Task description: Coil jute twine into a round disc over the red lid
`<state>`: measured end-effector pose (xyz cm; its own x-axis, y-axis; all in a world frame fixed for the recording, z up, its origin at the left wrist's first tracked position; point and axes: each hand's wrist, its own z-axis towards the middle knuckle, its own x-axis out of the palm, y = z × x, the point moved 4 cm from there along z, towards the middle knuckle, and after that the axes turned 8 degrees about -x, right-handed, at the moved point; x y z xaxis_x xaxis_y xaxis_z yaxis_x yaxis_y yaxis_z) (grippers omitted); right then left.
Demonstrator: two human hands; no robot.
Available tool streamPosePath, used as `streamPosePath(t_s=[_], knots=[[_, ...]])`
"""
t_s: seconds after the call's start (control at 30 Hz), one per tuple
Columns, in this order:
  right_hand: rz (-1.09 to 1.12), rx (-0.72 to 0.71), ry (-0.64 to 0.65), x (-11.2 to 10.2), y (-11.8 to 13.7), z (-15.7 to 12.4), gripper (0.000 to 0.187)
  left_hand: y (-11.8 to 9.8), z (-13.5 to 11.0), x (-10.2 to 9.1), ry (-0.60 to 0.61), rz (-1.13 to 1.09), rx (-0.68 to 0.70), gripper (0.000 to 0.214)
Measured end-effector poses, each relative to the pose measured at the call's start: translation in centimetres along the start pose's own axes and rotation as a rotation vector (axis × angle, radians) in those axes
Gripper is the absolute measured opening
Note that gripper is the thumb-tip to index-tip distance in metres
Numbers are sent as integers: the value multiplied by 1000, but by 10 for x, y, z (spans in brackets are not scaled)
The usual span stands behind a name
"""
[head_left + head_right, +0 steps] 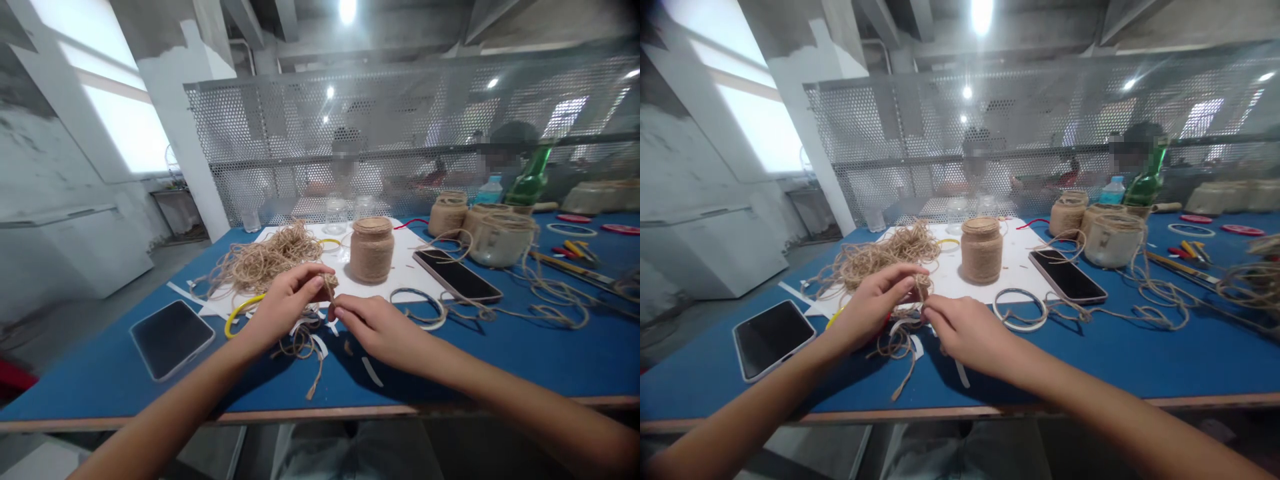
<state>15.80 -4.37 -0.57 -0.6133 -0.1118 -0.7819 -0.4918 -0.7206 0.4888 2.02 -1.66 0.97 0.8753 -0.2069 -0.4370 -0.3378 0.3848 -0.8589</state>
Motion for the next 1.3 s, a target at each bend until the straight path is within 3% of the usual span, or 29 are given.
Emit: streamPosePath(t_s=[0.1, 0.2, 0.27, 0.37, 0.5, 0.63, 0.77, 0.87, 0.97, 1.3], knots=[[106, 0, 28, -4, -4, 3, 27, 4, 0, 5, 96, -208, -72, 25], [180, -8, 76, -10, -7, 8, 28, 5, -2, 10, 189, -277, -79, 24], [223, 0, 105, -14, -12, 11, 27, 3, -4, 13, 285, -267, -81, 24], [291, 42, 152, -16, -21, 14, 23, -3, -8, 16, 390, -78, -62, 19], [276, 80, 123, -15, -28, 15, 21, -5, -8, 15, 240, 228, 12, 11], [-124, 33, -29, -16, -12, 8, 22, 1, -4, 18, 129, 403, 2, 28], [-412, -45, -36, -9, 9, 1, 24, 2, -1, 14, 7, 540, 60, 29], [-337, -43, -58, -6, 10, -1, 25, 1, -1, 8, 0, 398, 88, 23], [-149, -1, -98, -6, 2, -3, 23, 3, -1, 6, 89, 145, 52, 24], [196, 38, -71, -8, -2, 0, 23, 5, -3, 17, 218, -386, -39, 18]])
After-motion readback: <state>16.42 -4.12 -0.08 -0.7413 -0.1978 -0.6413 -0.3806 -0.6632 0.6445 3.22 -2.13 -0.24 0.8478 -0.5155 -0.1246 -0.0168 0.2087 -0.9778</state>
